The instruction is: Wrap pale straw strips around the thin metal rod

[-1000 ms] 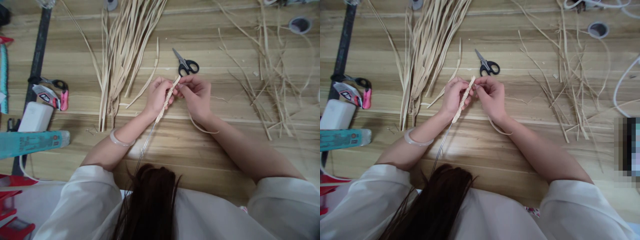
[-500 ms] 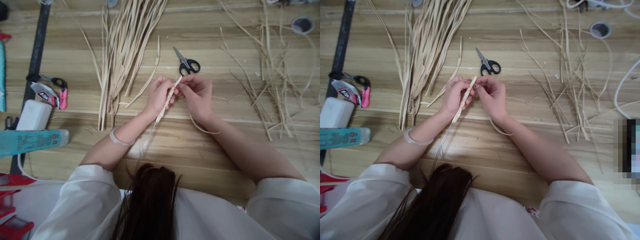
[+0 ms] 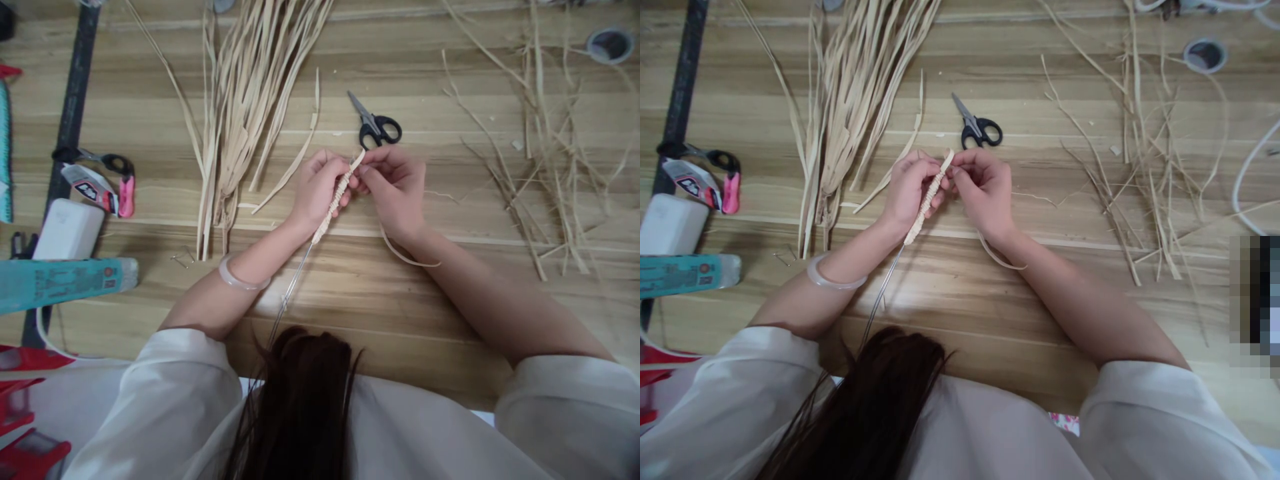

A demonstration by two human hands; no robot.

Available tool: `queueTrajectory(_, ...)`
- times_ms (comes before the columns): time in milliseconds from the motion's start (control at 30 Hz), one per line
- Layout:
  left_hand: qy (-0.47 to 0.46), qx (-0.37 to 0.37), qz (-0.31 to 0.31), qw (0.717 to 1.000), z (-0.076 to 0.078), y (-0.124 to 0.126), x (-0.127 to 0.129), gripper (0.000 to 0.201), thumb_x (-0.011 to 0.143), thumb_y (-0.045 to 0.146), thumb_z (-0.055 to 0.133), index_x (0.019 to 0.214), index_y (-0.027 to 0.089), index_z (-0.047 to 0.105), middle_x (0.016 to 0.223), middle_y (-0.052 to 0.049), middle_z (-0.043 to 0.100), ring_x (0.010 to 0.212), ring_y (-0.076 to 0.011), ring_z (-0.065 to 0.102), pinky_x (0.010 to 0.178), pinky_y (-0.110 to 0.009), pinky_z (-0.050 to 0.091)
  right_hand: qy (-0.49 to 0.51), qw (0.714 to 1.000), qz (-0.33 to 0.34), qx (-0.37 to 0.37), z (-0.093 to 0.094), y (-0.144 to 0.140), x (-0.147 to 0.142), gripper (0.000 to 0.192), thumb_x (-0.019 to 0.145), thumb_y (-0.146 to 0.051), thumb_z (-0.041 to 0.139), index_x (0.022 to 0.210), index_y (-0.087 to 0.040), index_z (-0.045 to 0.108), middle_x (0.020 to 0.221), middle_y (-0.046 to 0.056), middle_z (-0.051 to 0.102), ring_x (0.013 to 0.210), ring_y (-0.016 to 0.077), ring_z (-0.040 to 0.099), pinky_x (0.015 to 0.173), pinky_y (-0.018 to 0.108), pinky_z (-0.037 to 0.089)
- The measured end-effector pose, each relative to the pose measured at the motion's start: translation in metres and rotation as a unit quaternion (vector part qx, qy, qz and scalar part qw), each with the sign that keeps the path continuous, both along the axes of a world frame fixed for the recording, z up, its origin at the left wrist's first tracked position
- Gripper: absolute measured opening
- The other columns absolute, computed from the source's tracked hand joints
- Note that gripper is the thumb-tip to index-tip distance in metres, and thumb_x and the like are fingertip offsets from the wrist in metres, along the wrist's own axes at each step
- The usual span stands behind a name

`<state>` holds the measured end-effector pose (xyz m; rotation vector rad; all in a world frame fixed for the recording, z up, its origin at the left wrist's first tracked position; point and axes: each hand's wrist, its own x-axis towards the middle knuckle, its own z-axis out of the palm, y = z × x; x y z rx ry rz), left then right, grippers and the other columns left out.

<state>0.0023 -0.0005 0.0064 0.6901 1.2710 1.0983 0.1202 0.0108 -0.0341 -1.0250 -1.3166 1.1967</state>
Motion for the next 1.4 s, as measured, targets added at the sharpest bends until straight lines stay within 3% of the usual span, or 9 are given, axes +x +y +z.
queueTrajectory(267, 0.001, 0.028, -0.020, 0.999, -0.0002, -0.0002, -0.0009, 0.013, 0.081, 0.018, 0.049, 0.069, 0.019, 0.045, 0.052, 0.005, 0.057, 0.033, -0.0047, 0.044, 0.028, -0.017, 0.023, 0.016, 1.000, -0.005, 0.001, 0.0025, 0.0001, -0.0011, 0.006, 0.081, -0.031, 0.063, 0.080, -0.025, 0.060, 0.074, -0.001, 0.067, 0.066, 0.0139, 0.064, 0.062, 0.030, 0.056)
queueTrajectory(433, 0.015, -0.002, -0.006, 1.000, -0.0005, -0.0001, -0.0006, 0.011, 0.081, 0.020, 0.052, 0.071, 0.019, 0.050, 0.055, 0.004, 0.059, 0.035, -0.0044, 0.046, 0.031, -0.017, 0.027, 0.019, 1.000, -0.003, -0.001, 0.0029, -0.0002, -0.0013, 0.002, 0.080, -0.025, 0.062, 0.080, -0.026, 0.061, 0.073, -0.001, 0.067, 0.066, 0.0138, 0.064, 0.062, 0.029, 0.056)
queueTrajectory(700, -0.009, 0.031, -0.018, 0.999, -0.0002, 0.0001, -0.0007, 0.014, 0.082, 0.017, 0.050, 0.069, 0.018, 0.046, 0.052, 0.005, 0.057, 0.032, -0.0047, 0.044, 0.029, -0.017, 0.023, 0.003, 1.000, -0.006, 0.013, -0.0015, 0.0011, -0.0001, 0.012, 0.083, -0.038, 0.064, 0.082, -0.026, 0.061, 0.075, -0.001, 0.067, 0.069, 0.0147, 0.066, 0.066, 0.031, 0.058)
queueTrajectory(933, -0.015, 0.009, -0.012, 1.000, -0.0013, -0.0002, -0.0008, 0.009, 0.081, 0.019, 0.052, 0.072, 0.018, 0.049, 0.053, 0.006, 0.058, 0.033, -0.0037, 0.045, 0.030, -0.017, 0.024, 0.018, 0.999, -0.001, 0.026, -0.0036, 0.0025, -0.0001, 0.015, 0.082, -0.039, 0.065, 0.082, -0.025, 0.061, 0.074, -0.001, 0.068, 0.067, 0.0133, 0.065, 0.062, 0.029, 0.058)
queueTrajectory(1167, -0.013, -0.017, -0.009, 1.000, 0.0007, 0.0000, -0.0004, 0.007, 0.082, 0.022, 0.054, 0.077, 0.018, 0.053, 0.053, 0.006, 0.058, 0.034, -0.0034, 0.046, 0.030, -0.015, 0.025, 0.032, 0.999, -0.008, 0.012, 0.0003, 0.0019, -0.0009, 0.005, 0.081, -0.023, 0.064, 0.078, -0.025, 0.062, 0.071, -0.002, 0.067, 0.063, 0.0116, 0.064, 0.058, 0.026, 0.055)
queueTrajectory(1400, 0.000, 0.026, -0.020, 0.999, -0.0006, 0.0001, -0.0008, 0.011, 0.081, 0.016, 0.049, 0.071, 0.018, 0.048, 0.053, 0.005, 0.057, 0.033, -0.0041, 0.045, 0.031, -0.016, 0.025, 0.053, 0.998, -0.010, 0.008, 0.0026, 0.0016, -0.0014, 0.016, 0.078, -0.010, 0.059, 0.076, -0.025, 0.064, 0.068, -0.003, 0.067, 0.061, 0.0111, 0.063, 0.056, 0.025, 0.054)
